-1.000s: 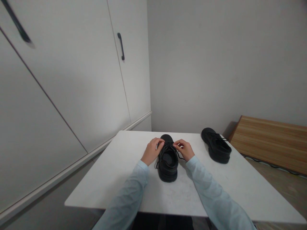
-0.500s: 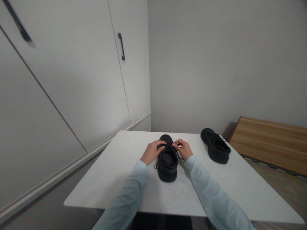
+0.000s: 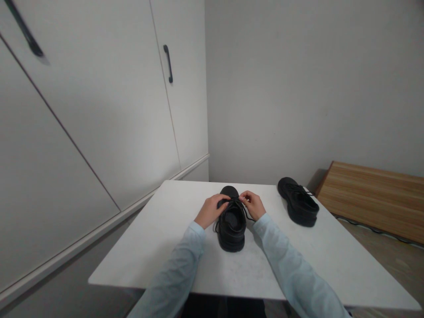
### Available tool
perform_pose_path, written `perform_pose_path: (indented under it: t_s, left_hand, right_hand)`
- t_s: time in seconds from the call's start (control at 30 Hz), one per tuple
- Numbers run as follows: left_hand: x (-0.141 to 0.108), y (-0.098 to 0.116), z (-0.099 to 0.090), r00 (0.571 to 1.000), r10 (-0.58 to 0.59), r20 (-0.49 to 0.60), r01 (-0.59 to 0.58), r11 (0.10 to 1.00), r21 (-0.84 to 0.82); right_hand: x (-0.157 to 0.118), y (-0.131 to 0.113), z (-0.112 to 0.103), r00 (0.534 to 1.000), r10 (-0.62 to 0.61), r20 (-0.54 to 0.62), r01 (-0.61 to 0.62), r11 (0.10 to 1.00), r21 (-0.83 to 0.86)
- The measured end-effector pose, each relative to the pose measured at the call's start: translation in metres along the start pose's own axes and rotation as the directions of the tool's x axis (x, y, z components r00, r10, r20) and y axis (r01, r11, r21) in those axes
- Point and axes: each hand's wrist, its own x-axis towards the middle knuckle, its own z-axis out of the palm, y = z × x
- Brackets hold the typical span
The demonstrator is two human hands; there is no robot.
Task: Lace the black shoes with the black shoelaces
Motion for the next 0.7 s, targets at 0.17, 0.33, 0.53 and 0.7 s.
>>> perform_pose_path:
  t_s: [0.17, 0.33, 0.53, 0.7]
  left_hand:
    - [0.0001, 0.0009, -0.0006, 1.000, 0.000, 0.004, 0.000, 1.000, 0.013]
    - [-0.0001, -0.0021, 0.0003, 1.000, 0.004, 0.000, -0.004, 1.000, 0.018]
    - [0.0000, -0.0028, 0.0011, 1.000, 0.005, 0.000, -0.005, 1.000, 0.019]
    - [0.0006, -0.0014, 0.0009, 1.000, 0.003, 0.001, -0.003, 1.000, 0.023]
  right_hand:
    - [0.0005, 0.0028, -0.0045, 0.999, 0.022, 0.023, -0.022, 1.000, -0.004]
    - [-0.0014, 0.0023, -0.0102, 0.992, 0.063, 0.106, -0.069, 0.996, 0.057]
    - [-0.0023, 0.0001, -0.0060, 0.992, 0.064, 0.106, -0.077, 0.989, 0.124]
    - [-0.0019, -0.0026, -0.0027, 0.995, 0.068, 0.076, -0.079, 0.985, 0.155]
